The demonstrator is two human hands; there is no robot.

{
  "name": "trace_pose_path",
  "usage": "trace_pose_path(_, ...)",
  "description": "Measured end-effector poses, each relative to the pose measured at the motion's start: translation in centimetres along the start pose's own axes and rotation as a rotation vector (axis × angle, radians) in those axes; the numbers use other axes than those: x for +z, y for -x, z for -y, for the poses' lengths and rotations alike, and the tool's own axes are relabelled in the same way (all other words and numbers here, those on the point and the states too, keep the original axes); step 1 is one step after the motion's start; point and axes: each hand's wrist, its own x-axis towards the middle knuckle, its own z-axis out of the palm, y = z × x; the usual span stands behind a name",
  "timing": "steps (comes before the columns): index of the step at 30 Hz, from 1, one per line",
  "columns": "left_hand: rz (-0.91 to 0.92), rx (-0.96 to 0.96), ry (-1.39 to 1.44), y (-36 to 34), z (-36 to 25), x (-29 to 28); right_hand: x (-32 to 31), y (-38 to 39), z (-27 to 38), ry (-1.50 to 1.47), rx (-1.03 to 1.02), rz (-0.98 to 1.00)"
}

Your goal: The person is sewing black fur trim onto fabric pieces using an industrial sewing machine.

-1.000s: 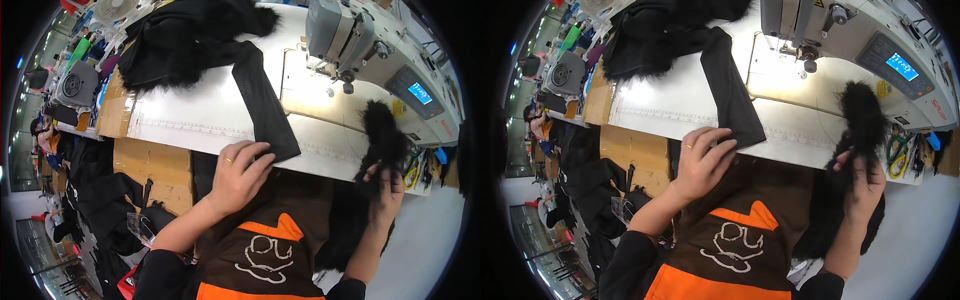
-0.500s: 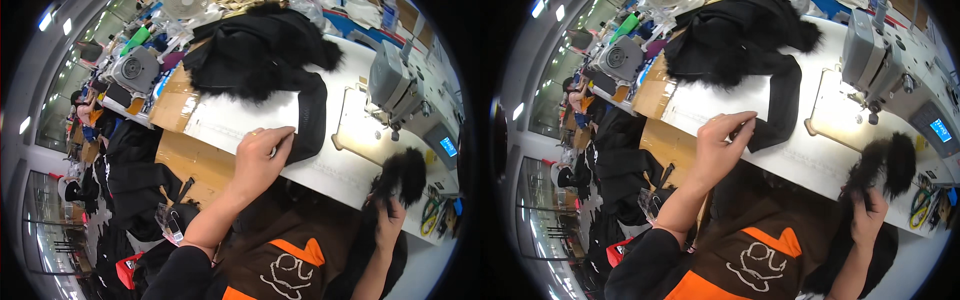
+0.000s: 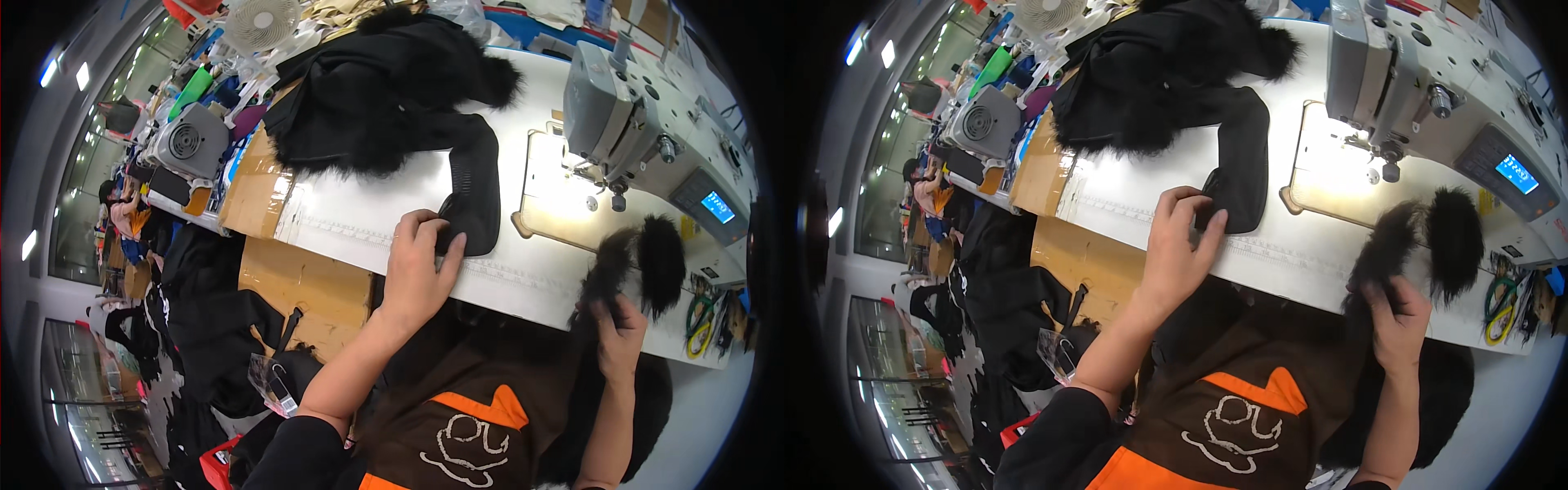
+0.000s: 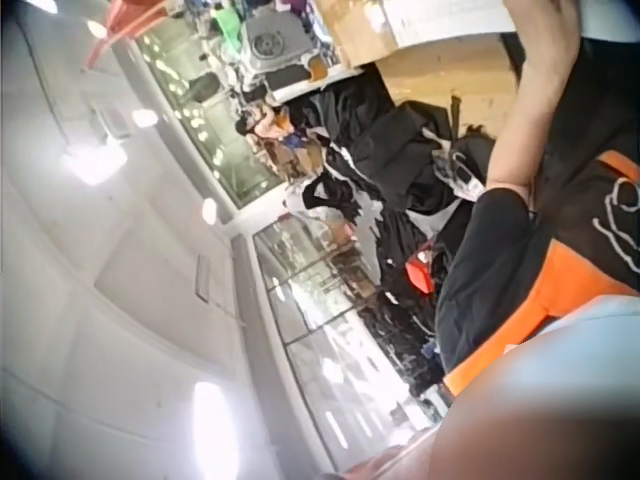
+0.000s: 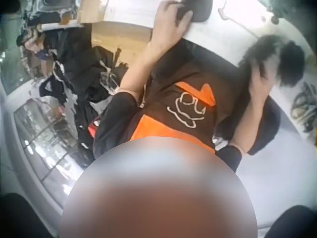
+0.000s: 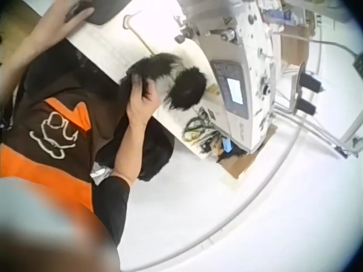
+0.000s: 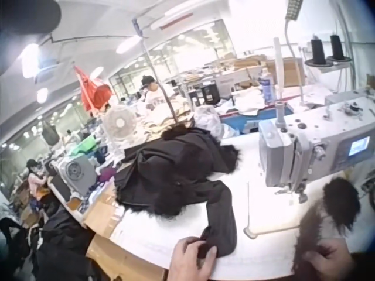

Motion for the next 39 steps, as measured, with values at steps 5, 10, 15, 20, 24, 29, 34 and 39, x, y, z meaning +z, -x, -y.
trace_pose_path(5,0.013,-0.024,-0.124,-1.3,0.2,0.3,-0.2,-0.3,0.1,0.109,-0.057,0.050)
trace_pose_path(10,0.078,-0.011,0.044,-3.3,-0.3,-1.4,0.7,-0.7,3.2,0.078,-0.032,0.043)
trace_pose_path(15,0.498,0.038,0.470,-7.1,-4.4,-4.1,2.0,-1.9,7.9,0.014,-0.222,0.095)
trace_pose_path(20,0.782,0.242,0.509,-9.6,-5.9,-4.0,2.9,-4.4,11.1,0.229,-0.550,0.295)
trace_pose_path(24,0.786,0.194,0.540,-9.9,-5.3,-2.1,3.7,-5.4,10.1,0.207,-0.436,0.374)
trace_pose_path(29,0.712,0.146,0.665,-9.5,-5.0,-1.1,5.1,-5.8,9.2,0.224,-0.376,0.454)
trace_pose_path(34,0.674,0.059,0.637,-9.4,-5.1,-1.2,6.2,-5.9,8.9,0.368,-0.293,0.536)
trace_pose_path(39,0.825,-0.129,0.264,-9.4,-7.1,-2.3,7.0,-4.4,8.0,0.539,-0.612,0.406)
